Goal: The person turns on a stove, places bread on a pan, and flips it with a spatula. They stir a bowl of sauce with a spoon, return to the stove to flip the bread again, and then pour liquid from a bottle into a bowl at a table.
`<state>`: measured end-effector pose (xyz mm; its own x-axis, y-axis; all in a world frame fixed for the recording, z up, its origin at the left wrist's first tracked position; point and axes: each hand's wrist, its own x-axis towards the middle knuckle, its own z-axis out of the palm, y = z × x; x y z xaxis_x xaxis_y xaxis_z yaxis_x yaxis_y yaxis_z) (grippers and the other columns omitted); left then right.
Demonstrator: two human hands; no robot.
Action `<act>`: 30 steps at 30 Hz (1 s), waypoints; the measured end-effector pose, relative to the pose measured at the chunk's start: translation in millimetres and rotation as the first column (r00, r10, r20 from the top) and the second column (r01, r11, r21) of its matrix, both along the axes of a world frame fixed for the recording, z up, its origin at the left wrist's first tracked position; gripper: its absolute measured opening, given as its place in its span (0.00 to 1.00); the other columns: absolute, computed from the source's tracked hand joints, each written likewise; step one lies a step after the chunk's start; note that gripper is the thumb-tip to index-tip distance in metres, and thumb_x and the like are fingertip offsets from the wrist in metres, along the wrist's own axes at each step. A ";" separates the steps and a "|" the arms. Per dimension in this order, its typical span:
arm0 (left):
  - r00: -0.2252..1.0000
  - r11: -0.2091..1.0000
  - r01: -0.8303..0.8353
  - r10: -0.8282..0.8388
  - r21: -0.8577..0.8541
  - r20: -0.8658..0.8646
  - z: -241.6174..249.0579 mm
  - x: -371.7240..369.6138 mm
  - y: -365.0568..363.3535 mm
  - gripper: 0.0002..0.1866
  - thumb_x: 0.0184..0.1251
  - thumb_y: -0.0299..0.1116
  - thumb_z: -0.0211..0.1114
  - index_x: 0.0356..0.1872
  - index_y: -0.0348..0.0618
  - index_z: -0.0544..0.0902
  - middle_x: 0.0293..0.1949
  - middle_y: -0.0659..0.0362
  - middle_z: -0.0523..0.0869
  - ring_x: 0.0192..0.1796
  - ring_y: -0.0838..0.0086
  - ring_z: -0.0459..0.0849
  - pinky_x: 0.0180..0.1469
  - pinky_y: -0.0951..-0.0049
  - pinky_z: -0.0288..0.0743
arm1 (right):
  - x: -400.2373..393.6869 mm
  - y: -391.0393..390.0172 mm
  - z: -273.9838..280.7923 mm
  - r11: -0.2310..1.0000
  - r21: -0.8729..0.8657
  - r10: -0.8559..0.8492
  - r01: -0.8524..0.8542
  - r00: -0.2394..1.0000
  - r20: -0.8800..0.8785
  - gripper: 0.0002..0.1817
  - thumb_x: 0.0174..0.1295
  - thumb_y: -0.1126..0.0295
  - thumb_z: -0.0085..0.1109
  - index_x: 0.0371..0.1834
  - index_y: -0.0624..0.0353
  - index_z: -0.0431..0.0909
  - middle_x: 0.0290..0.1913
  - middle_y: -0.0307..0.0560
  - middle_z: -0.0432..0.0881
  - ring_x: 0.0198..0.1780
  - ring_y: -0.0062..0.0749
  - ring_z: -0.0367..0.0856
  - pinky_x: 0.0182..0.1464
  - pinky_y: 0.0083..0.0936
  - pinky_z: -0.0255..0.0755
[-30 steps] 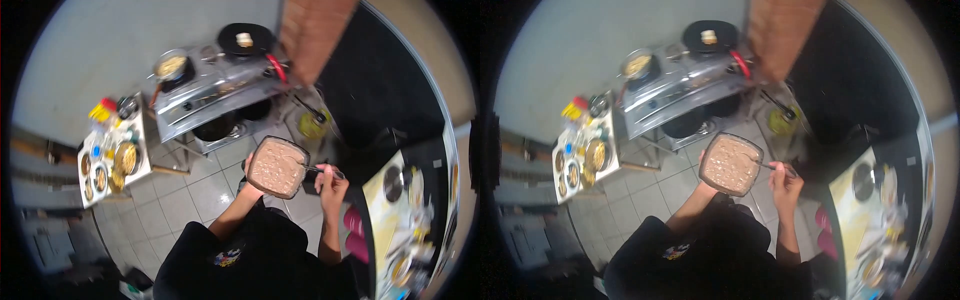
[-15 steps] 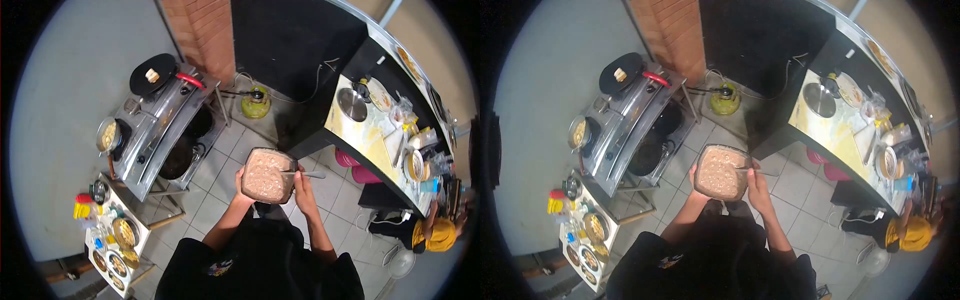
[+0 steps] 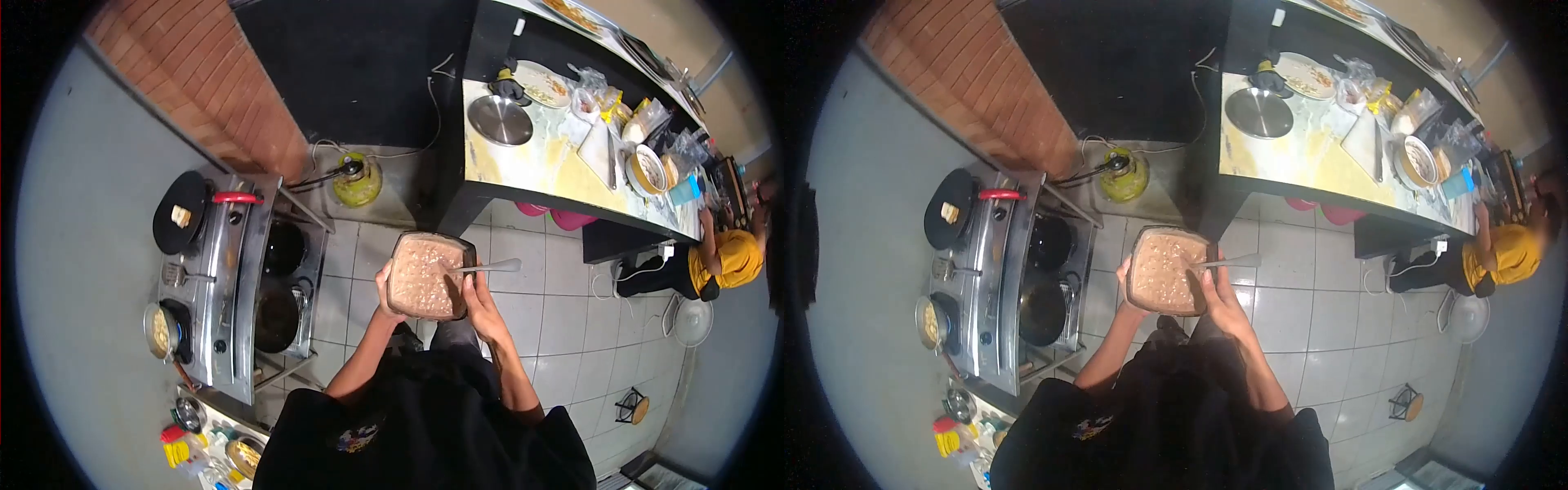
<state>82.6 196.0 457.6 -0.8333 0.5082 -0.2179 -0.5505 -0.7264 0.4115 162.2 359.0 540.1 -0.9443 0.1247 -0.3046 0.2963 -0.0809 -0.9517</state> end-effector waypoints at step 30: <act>0.844 0.304 -0.196 -0.431 -0.932 -0.319 14.1 -313.9 281.6 0.27 0.76 0.46 0.42 0.34 0.28 0.76 0.33 0.41 0.80 0.33 0.48 0.80 0.42 0.57 0.72 | -311.3 313.9 -57.4 0.988 0.127 -0.092 0.091 0.996 -0.001 0.40 0.70 0.47 0.43 0.73 0.67 0.46 0.69 0.65 0.60 0.73 0.46 0.55 0.71 0.29 0.49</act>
<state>-231.3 477.6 471.7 -0.9120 0.3286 -0.2457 -0.1171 0.3655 0.9234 -149.1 672.9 482.8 -0.9258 0.2485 -0.2848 0.2973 0.0135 -0.9547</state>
